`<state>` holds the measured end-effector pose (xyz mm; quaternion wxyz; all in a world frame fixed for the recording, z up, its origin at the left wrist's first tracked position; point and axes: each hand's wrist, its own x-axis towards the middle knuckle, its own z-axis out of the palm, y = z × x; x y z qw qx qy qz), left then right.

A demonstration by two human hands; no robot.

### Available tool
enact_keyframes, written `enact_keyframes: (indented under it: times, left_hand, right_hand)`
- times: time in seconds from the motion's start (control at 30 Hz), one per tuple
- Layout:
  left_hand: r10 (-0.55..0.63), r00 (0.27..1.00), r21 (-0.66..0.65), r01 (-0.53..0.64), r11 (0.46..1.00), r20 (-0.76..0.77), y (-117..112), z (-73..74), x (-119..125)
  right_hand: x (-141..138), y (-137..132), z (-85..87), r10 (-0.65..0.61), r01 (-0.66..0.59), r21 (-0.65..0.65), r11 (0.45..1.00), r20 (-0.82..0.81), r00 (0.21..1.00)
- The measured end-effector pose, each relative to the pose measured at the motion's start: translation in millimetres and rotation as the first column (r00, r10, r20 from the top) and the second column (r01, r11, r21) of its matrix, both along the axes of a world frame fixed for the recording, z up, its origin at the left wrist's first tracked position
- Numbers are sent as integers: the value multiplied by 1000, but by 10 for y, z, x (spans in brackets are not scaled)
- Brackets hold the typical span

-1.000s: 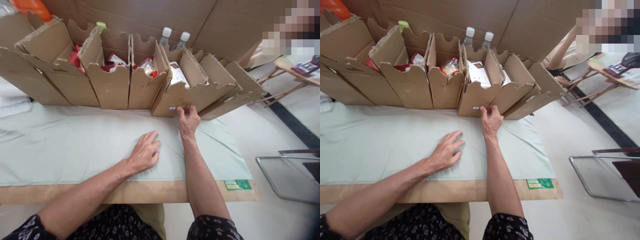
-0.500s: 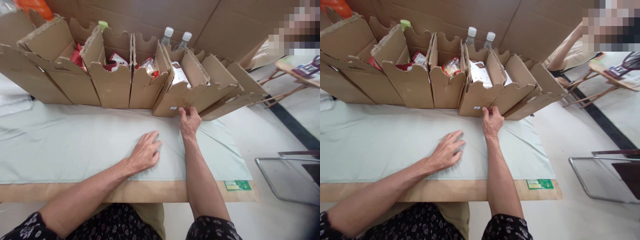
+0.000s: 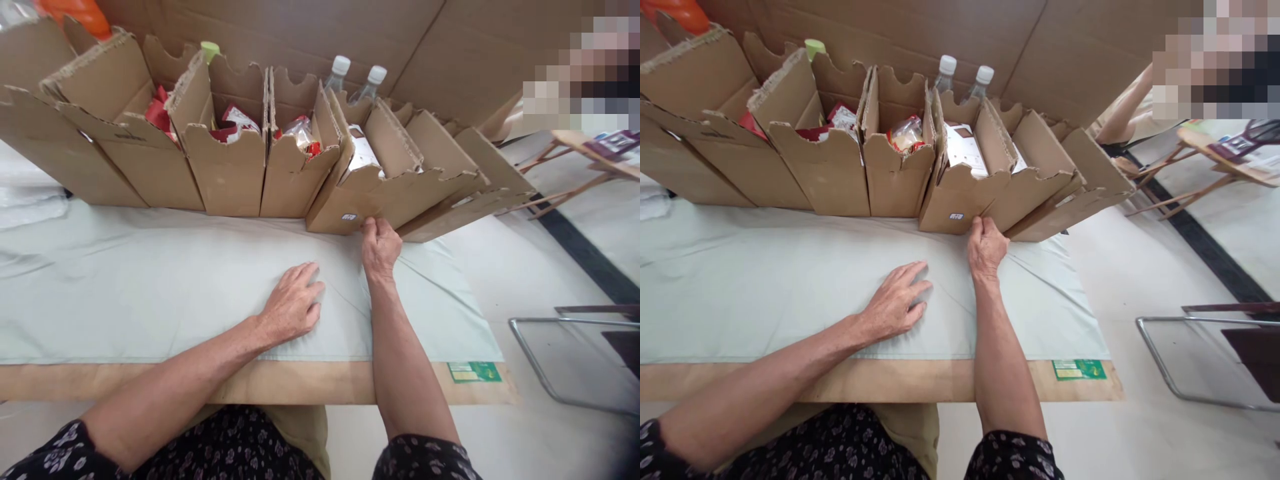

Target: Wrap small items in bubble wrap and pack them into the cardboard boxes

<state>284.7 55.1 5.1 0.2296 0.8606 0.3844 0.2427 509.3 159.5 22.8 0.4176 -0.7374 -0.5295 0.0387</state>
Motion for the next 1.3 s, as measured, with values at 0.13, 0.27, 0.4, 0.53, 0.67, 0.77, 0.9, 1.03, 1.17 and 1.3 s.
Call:
enact_keyframes:
  times: [0.13, 0.27, 0.4, 0.53, 0.67, 0.77, 0.9, 1.03, 1.17, 1.3]
  left_hand:
    - [14, 1000, 0, -14, 1000, 9, 2, 3, 7]
    - [5, 1000, 7, -5, 1000, 9, 8, 9, 6]
    - [13, 1000, 8, -13, 1000, 27, 10, -15, 19]
    - [71, 982, -21, -69, 997, 174, 63, -28, 34]
    - [295, 822, -93, -287, 953, 487, 210, 155, -121]
    - [471, 576, -154, -513, 845, 668, 239, 371, -404]
    - [536, 359, -236, -618, 750, 764, -16, 441, -814]
    - [622, 408, -336, -581, 742, 668, -442, 273, -1049]
    - [576, 541, -311, -505, 805, 612, -718, 228, -1055]
    - [435, 709, -277, -335, 901, 556, -894, 334, -880]
  right_hand:
    - [55, -118, 1, 17, -16, 8, 1000, -69, 997]
    - [-291, -344, 363, 111, -86, 224, 971, -101, 989]
    - [-968, -382, 848, 389, -386, 297, 873, 51, 920]
    - [-1386, 61, 1061, 435, -469, 120, 875, 229, 871]
    - [-1477, 312, 1092, 345, -352, -37, 935, 323, 881]
    - [-1469, -63, 1113, 333, -342, -33, 939, 335, 881]
    - [-1273, -1130, 1115, 450, -480, 18, 877, 319, 834]
    - [-804, -2146, 1084, 457, -486, 70, 871, 246, 855]
    - [-299, -2678, 947, -221, 223, 246, 943, -37, 975]
    - [23, -2937, 660, -201, 272, 162, 949, -354, 913]
